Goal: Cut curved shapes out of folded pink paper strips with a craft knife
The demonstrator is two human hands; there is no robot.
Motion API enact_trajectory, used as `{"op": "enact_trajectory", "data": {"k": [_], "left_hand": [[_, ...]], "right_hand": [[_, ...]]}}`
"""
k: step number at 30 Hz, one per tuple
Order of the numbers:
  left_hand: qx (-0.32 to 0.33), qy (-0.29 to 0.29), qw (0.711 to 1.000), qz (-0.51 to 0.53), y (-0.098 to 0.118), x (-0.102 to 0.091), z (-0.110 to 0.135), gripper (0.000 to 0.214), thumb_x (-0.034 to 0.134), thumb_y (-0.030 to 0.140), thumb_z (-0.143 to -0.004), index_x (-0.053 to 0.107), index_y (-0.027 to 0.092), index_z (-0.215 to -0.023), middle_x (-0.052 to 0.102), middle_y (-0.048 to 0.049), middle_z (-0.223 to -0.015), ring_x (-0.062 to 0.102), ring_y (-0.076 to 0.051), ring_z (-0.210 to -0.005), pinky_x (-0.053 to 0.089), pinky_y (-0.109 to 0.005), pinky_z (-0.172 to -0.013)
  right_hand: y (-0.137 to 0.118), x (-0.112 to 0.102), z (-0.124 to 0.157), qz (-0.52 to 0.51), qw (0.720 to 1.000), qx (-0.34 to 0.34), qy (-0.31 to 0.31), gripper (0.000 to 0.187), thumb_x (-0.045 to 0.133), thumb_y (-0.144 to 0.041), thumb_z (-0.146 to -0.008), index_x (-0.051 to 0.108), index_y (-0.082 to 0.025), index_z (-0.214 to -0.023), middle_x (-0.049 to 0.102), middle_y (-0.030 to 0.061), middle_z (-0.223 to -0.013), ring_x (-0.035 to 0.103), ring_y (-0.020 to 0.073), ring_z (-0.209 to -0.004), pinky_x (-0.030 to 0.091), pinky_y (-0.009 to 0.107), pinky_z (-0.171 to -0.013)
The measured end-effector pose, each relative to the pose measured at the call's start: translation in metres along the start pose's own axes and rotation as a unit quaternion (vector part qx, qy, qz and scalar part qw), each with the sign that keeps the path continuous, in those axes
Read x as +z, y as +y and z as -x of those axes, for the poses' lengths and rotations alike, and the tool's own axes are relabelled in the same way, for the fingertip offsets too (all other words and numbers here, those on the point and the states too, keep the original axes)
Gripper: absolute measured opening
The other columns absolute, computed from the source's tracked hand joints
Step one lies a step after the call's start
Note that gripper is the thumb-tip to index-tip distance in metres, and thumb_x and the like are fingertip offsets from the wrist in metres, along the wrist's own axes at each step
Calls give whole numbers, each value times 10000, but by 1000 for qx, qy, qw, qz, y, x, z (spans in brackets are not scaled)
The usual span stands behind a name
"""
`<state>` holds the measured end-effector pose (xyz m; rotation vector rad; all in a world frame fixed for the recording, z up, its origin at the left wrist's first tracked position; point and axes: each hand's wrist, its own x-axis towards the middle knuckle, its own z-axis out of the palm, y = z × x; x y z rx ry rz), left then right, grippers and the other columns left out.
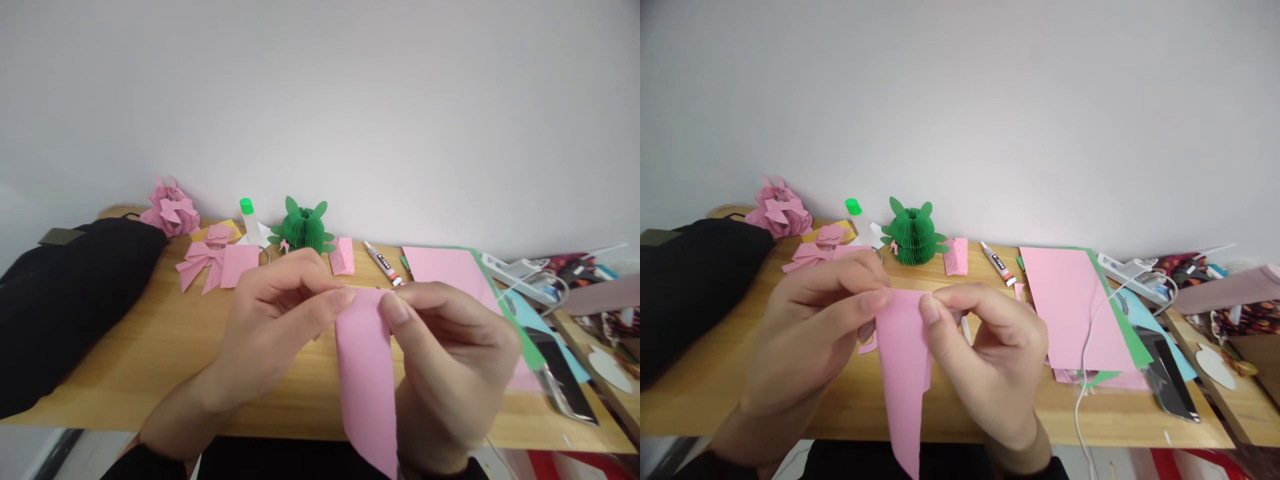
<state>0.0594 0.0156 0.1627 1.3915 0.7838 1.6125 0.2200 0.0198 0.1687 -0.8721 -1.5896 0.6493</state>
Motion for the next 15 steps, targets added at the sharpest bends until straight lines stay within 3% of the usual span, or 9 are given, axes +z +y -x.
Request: {"op": "enact_trajectory", "data": {"k": [6, 10, 15], "left_hand": [[-9, -2, 999, -33, 3, 1, -1, 188, 623, 108, -864, 629, 171, -687, 513, 59, -626, 462, -54, -573, 379, -167, -502], [-35, -26, 998, -45, 4, 3, 0, 179, 665, 157, -830, 610, 165, -660, 498, 50, -612, 441, -68, -562, 377, -189, -486], [-20, -17, 997, -70, -1, 1, 1, 263, 648, 146, -837, 555, 170, -592, 464, 51, -573, 427, -75, -562, 357, -201, -496]], "right_hand": [[1, 1, 0, 8, 1000, 0, 12, 119, 694, -138, -848, 698, -227, -769, 656, -45, -618, 574, 79, -513, 388, 195, -400], [2, 3, 1, 2, 999, -2, 34, 98, 707, -143, -839, 709, -225, -787, 670, -46, -638, 579, 74, -519, 410, 188, -419], [4, 2, 0, -11, 999, -10, 37, 115, 708, -133, -834, 715, -240, -793, 685, -58, -641, 592, 72, -520, 432, 176, -440]]}}
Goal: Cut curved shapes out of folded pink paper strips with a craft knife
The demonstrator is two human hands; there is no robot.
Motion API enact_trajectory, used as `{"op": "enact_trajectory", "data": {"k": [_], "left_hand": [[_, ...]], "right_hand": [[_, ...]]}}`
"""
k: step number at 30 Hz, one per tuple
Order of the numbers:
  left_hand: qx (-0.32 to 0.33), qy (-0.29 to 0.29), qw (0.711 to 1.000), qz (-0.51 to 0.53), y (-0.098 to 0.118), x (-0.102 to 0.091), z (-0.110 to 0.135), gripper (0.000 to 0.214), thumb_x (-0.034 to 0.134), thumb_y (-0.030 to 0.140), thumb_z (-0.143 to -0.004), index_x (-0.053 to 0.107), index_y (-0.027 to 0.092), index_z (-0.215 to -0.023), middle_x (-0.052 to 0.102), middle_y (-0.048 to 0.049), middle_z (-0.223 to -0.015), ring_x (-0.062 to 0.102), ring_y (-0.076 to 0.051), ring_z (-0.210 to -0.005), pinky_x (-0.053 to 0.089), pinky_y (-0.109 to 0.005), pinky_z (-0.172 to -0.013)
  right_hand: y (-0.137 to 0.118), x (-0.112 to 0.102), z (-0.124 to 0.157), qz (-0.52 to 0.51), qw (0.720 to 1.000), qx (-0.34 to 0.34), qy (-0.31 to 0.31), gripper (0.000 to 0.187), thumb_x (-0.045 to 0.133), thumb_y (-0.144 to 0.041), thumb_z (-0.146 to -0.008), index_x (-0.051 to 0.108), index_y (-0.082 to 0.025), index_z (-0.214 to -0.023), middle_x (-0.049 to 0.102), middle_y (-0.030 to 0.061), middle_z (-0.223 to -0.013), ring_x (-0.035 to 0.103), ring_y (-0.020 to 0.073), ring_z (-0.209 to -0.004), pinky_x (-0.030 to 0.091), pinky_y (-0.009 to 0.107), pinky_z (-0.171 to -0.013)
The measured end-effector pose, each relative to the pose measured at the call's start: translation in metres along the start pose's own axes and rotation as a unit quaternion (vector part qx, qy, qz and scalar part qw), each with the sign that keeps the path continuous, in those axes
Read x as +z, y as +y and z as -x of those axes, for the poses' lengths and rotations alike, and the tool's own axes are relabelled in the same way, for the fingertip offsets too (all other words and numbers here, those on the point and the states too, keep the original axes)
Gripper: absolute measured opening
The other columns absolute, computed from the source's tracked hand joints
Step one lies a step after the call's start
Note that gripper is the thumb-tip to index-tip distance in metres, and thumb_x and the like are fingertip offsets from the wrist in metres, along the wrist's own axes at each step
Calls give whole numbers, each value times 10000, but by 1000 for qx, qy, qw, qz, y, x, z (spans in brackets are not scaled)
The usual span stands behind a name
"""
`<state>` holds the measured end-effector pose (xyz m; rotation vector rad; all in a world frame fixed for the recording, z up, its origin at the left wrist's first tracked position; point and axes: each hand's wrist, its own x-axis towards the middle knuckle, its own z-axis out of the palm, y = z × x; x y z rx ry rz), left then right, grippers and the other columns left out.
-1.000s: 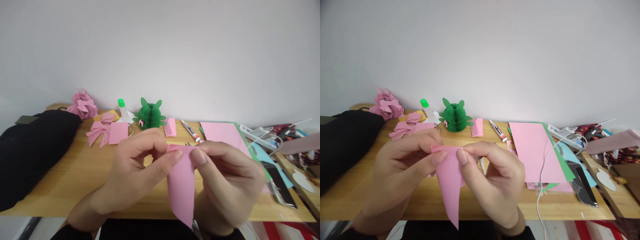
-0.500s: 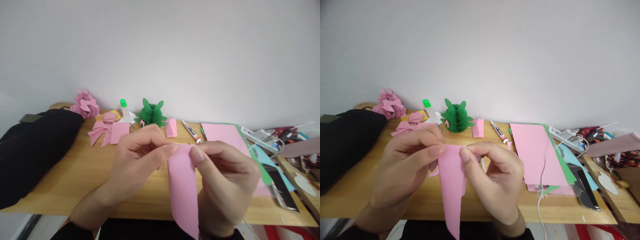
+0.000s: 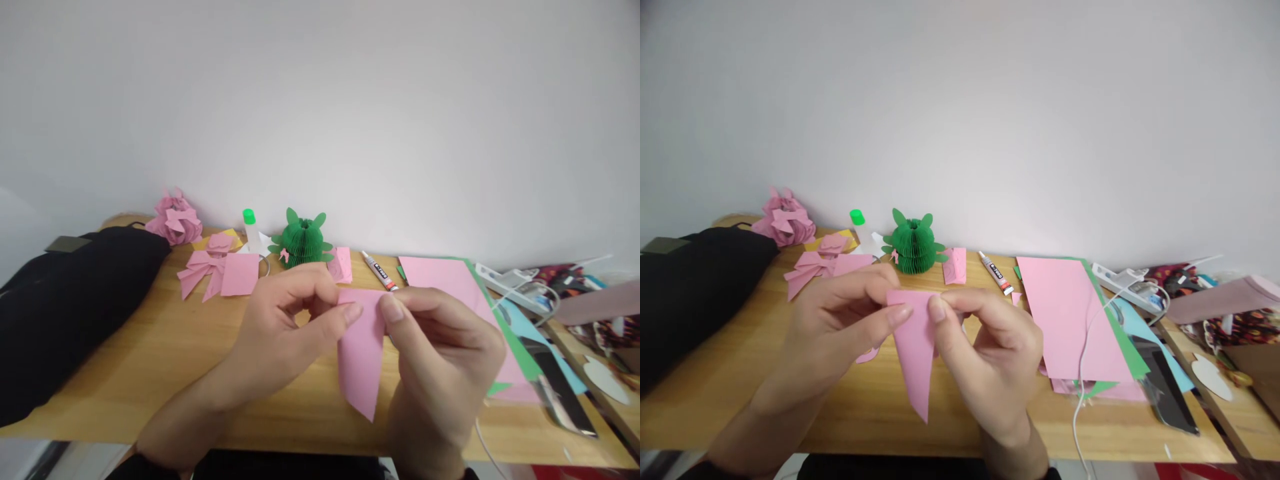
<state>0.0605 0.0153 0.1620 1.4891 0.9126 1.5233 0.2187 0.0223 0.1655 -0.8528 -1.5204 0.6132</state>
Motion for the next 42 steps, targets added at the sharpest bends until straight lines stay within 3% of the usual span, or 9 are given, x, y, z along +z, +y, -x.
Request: {"op": "enact_trajectory", "data": {"k": [9, 13, 18, 23, 25, 28, 31, 35, 42], "left_hand": [[58, -67, 995, -49, 9, -12, 1, 195, 636, 106, -821, 584, 168, -644, 490, 51, -604, 431, -67, -549, 347, -192, -485], [76, -127, 984, -100, 14, -16, 3, 200, 645, 117, -813, 584, 168, -629, 487, 56, -590, 441, -67, -544, 355, -188, -497], [4, -237, 956, -170, 15, -17, 1, 280, 626, 175, -782, 501, 170, -532, 464, 56, -540, 419, -68, -502, 324, -176, -463], [-154, -383, 882, -227, -16, -15, 2, 293, 616, 243, -757, 475, 175, -510, 432, 64, -478, 385, -65, -425, 269, -180, -410], [-159, -447, 830, -293, -36, -8, 10, 285, 619, 255, -766, 514, 168, -516, 449, 58, -495, 416, -73, -448, 297, -178, -426], [-147, -459, 805, -346, -56, 13, 38, 155, 638, 278, -790, 665, 163, -689, 591, 15, -636, 553, -126, -581, 398, -208, -514], [-86, -416, 801, -422, -58, 36, 80, 195, 592, 260, -876, 683, 105, -950, 665, -123, -973, 612, -246, -904, 472, -338, -736], [212, -435, 684, -546, -59, 49, 139, 305, 520, 238, -948, 652, 46, -1145, 698, -180, -1103, 640, -286, -1013, 502, -395, -848], [290, -372, 650, -596, -96, 39, 182, 375, 381, 83, -965, 629, -22, -1225, 625, -212, -1328, 610, -284, -1233, 472, -388, -1038]], "right_hand": [[-6, -14, -7, -16, 993, -53, -102, 114, 690, -121, -819, 678, -204, -742, 658, -56, -594, 575, 70, -508, 466, 178, -470], [-18, -29, -16, 37, 969, -59, -237, 112, 652, -125, -828, 673, -193, -741, 668, -58, -598, 570, 61, -505, 464, 167, -480], [-17, -44, -13, 94, 915, 42, -390, 139, 609, -159, -836, 679, -176, -717, 665, -43, -599, 556, 61, -504, 448, 169, -491], [18, -32, 59, -66, 914, 289, -276, 240, 659, -330, -830, 636, -157, -664, 663, -8, -570, 564, 76, -475, 431, 184, -460], [30, -29, 100, -125, 886, 401, -198, 277, 737, -392, -754, 635, -158, -647, 667, -2, -557, 566, 78, -459, 422, 182, -442], [41, -34, 152, -147, 848, 503, -76, 356, 804, -464, -650, 650, -149, -592, 668, 15, -534, 568, 81, -444, 385, 173, -408], [45, -42, 188, -142, 821, 553, 23, 392, 823, -502, -596, 669, -142, -574, 678, 37, -542, 577, 90, -448, 368, 176, -395], [49, -41, 213, -146, 805, 570, 69, 397, 814, -520, -581, 659, -154, -579, 664, 27, -523, 558, 91, -437, 388, 191, -404], [60, -28, 227, -149, 804, 571, 78, 427, 789, -564, -582, 605, -179, -569, 665, 36, -534, 566, 111, -437, 406, 219, -410]]}}
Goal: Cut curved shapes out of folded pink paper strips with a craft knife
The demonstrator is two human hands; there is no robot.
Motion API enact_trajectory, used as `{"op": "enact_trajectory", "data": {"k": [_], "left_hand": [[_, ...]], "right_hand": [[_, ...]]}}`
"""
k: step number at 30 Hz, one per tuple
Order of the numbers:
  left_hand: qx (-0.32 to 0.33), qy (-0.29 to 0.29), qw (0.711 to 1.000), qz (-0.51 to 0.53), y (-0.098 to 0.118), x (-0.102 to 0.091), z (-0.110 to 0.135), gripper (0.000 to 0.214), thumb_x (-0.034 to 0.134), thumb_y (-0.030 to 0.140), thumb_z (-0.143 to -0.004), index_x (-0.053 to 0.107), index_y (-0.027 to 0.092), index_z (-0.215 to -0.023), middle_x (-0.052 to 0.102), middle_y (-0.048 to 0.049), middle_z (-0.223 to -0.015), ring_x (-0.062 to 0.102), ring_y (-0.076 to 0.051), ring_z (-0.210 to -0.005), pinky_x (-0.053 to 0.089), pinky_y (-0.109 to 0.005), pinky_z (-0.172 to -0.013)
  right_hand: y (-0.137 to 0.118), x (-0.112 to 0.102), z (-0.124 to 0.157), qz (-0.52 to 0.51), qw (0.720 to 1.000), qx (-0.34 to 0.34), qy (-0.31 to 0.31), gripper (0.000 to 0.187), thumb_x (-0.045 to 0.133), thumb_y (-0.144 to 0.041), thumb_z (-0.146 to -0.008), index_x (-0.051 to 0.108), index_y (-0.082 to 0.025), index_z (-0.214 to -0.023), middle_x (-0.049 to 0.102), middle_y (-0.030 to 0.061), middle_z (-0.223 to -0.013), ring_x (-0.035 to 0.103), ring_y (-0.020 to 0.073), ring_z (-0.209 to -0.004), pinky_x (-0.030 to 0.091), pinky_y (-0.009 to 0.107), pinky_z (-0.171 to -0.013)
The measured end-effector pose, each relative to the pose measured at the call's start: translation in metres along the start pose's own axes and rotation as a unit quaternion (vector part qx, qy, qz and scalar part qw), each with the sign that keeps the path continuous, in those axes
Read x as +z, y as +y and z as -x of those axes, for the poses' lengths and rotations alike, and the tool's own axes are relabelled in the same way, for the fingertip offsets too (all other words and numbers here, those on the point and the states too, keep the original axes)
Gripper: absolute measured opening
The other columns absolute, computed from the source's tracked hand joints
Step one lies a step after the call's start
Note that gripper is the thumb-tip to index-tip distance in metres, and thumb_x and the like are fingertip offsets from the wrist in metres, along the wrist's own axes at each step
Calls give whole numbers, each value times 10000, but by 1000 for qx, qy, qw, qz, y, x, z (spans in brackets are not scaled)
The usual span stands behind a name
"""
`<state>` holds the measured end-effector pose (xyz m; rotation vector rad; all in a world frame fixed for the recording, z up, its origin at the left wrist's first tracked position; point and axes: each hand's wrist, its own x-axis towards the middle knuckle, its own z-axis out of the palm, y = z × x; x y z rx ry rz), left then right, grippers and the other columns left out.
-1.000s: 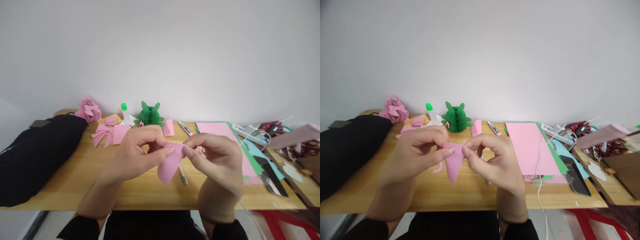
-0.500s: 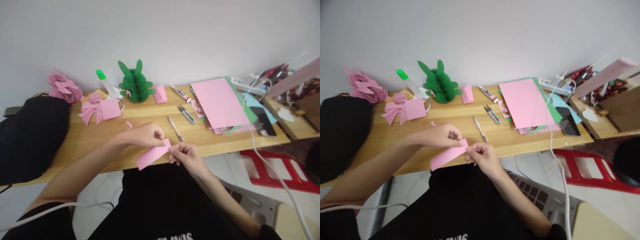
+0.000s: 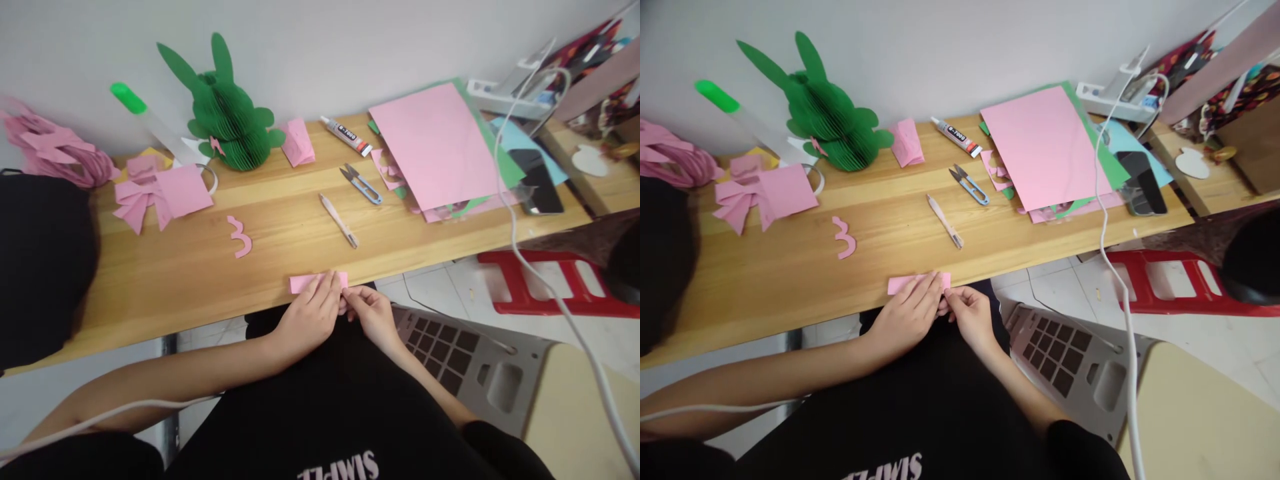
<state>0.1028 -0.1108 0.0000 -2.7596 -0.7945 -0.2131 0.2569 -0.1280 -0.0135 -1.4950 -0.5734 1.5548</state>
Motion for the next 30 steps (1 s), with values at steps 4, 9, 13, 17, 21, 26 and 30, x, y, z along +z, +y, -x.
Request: {"op": "enact_trajectory", "data": {"k": [4, 9, 13, 17, 21, 26, 30], "left_hand": [[-4, 29, 1000, 9, -1, 6, 3, 358, 408, 81, -968, 622, -16, -1237, 625, -204, -1328, 617, -276, -1231, 484, -375, -1042], [-29, 62, 997, 29, 1, 11, 5, 349, 434, 66, -950, 609, -42, -1232, 631, -212, -1312, 637, -284, -1202, 503, -376, -1023], [-52, 73, 994, 57, 3, 16, 7, 361, 429, 71, -936, 611, -21, -1234, 627, -212, -1315, 626, -285, -1221, 514, -391, -1018], [-70, 77, 991, 85, 5, 20, 8, 399, 406, 75, -927, 593, 12, -1275, 610, -210, -1336, 590, -284, -1268, 512, -416, -1034], [-74, 87, 989, 98, 6, 20, 8, 417, 403, 58, -929, 557, -1, -1312, 608, -212, -1337, 574, -271, -1285, 493, -398, -1062], [-71, 93, 989, 87, 7, 19, 6, 378, 407, 55, -933, 595, -24, -1251, 624, -206, -1316, 616, -271, -1234, 505, -374, -1040], [-73, 99, 990, 71, 8, 20, 5, 351, 398, 73, -955, 621, -12, -1212, 644, -188, -1292, 640, -261, -1202, 527, -364, -1011]], "right_hand": [[1, -2, 0, 12, 1000, 0, 0, 425, 793, -562, -596, 635, -168, -600, 666, 39, -538, 574, 112, -450, 424, 218, -423], [1, -3, -1, 35, 999, -9, -2, 439, 768, -590, -624, 643, -169, -619, 656, 37, -514, 576, 119, -443, 433, 223, -420], [2, -5, -1, 75, 996, -38, 0, 428, 721, -584, -685, 641, -171, -607, 640, 34, -497, 559, 121, -423, 441, 237, -417], [3, -12, 5, 128, 987, -93, 38, 305, 697, -468, -757, 661, -183, -653, 647, 18, -533, 554, 123, -456, 455, 255, -476], [2, -20, 5, 349, 862, -356, 88, 138, 634, -270, -839, 755, -205, -831, 709, 53, -738, 611, 154, -643, 499, 297, -656], [3, -21, 0, 610, 624, -477, 108, 310, 514, -263, -944, 744, -216, -1145, 648, 114, -896, 559, 214, -800, 472, 349, -733], [3, -23, 1, 676, 565, -463, 93, 366, 460, -320, -970, 721, -221, -1207, 590, 110, -864, 491, 217, -769, 403, 341, -684]]}}
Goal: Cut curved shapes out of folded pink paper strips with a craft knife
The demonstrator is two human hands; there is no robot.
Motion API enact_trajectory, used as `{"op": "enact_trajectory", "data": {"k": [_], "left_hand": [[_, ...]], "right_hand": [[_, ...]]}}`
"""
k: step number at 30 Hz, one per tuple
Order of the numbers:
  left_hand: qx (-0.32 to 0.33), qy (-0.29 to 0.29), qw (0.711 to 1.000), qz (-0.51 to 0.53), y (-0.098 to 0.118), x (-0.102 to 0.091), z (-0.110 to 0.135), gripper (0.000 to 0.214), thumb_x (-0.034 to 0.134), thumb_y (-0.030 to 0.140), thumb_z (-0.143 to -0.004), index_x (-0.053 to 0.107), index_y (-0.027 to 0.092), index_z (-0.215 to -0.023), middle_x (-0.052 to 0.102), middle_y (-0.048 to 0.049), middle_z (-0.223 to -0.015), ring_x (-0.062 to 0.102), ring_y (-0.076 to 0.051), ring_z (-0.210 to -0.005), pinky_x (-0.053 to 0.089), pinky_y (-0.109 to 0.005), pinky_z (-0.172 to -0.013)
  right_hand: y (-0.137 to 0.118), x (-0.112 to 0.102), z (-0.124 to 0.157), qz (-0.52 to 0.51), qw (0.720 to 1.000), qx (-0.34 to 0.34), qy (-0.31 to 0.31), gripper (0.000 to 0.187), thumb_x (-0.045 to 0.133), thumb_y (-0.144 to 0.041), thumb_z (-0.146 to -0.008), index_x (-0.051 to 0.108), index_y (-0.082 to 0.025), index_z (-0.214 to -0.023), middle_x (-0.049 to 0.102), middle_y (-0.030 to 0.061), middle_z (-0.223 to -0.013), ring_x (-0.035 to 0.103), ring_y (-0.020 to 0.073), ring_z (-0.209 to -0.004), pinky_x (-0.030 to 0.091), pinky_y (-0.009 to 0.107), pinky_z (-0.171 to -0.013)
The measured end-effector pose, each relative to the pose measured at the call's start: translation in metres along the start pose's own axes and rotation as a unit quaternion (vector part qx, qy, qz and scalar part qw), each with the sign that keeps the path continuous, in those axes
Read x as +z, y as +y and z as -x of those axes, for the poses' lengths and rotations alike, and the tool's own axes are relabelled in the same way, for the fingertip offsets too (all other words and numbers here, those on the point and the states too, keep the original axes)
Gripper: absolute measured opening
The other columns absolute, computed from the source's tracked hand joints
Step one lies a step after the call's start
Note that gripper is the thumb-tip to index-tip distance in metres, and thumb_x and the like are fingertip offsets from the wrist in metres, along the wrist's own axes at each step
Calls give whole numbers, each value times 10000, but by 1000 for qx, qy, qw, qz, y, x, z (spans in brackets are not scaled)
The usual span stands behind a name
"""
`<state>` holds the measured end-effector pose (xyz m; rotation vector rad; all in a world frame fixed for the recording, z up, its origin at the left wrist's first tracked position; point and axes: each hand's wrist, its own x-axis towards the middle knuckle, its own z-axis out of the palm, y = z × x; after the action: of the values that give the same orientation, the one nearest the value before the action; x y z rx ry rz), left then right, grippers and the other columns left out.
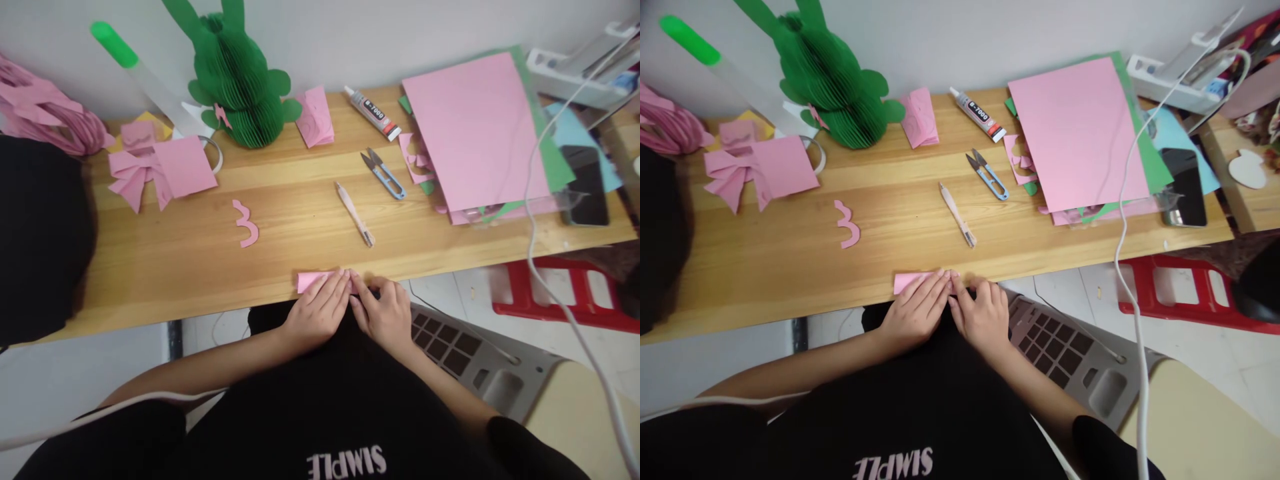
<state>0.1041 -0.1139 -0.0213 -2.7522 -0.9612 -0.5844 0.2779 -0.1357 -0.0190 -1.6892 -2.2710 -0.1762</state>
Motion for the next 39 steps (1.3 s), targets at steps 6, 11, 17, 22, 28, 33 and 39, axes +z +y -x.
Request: {"op": "enact_trajectory", "data": {"k": [6, 11, 17, 22, 28, 33, 39], "left_hand": [[-5, 3, 1000, -24, 3, 1, 1, 336, 418, 100, -975, 616, -19, -1218, 647, -191, -1286, 636, -269, -1206, 512, -363, -1026], [-11, 9, 999, -52, 5, 1, 0, 356, 379, 139, -1003, 622, -3, -1222, 651, -159, -1286, 650, -244, -1188, 503, -336, -1037], [-14, 6, 999, -51, 6, 1, 2, 377, 360, 131, -1010, 581, -28, -1270, 615, -197, -1315, 618, -256, -1227, 448, -359, -1103], [-13, 6, 999, -44, 7, 0, 1, 380, 342, 101, -996, 585, -31, -1255, 627, -208, -1290, 608, -266, -1232, 463, -361, -1089], [-18, 9, 999, -38, 6, 0, 0, 373, 342, 86, -990, 595, -35, -1235, 632, -214, -1280, 625, -285, -1203, 477, -369, -1073], [-36, 2, 999, -34, 4, -1, 7, 359, 394, 121, -997, 558, 28, -1303, 603, -218, -1317, 573, -287, -1266, 487, -386, -1061], [-67, -20, 994, -85, -2, -8, 25, 402, 474, 169, -992, 510, 147, -1392, 624, -237, -1302, 594, -324, -1236, 542, -389, -956]], "right_hand": [[7, -6, -2, 26, 999, -43, -15, 371, 466, -360, -975, 710, -216, -1215, 590, 98, -833, 454, 213, -737, 344, 334, -671], [10, -3, -1, 42, 997, -67, 6, 397, 468, -387, -979, 674, -194, -1259, 610, 90, -841, 463, 205, -738, 338, 326, -685], [5, 0, 1, 78, 993, -74, 48, 463, 510, -340, -960, 564, -156, -1381, 658, 104, -852, 518, 225, -788, 353, 343, -712], [4, -2, -1, 86, 991, -88, 54, 372, 584, -211, -899, 643, -144, -1260, 737, 125, -1069, 596, 245, -1049, 372, 353, -891], [8, -4, -5, 36, 990, -134, 36, 386, 494, -118, -923, 620, -124, -1288, 739, 115, -1178, 641, 226, -1114, 374, 331, -936], [9, -5, -7, 45, 987, -149, 36, 363, 489, -85, -903, 655, -100, -1225, 748, 106, -1159, 650, 219, -1038, 388, 344, -846], [9, -7, -9, 50, 988, -136, 43, 422, 510, -82, -887, 621, -97, -1294, 755, 85, -1145, 626, 224, -1020, 365, 360, -825]]}}
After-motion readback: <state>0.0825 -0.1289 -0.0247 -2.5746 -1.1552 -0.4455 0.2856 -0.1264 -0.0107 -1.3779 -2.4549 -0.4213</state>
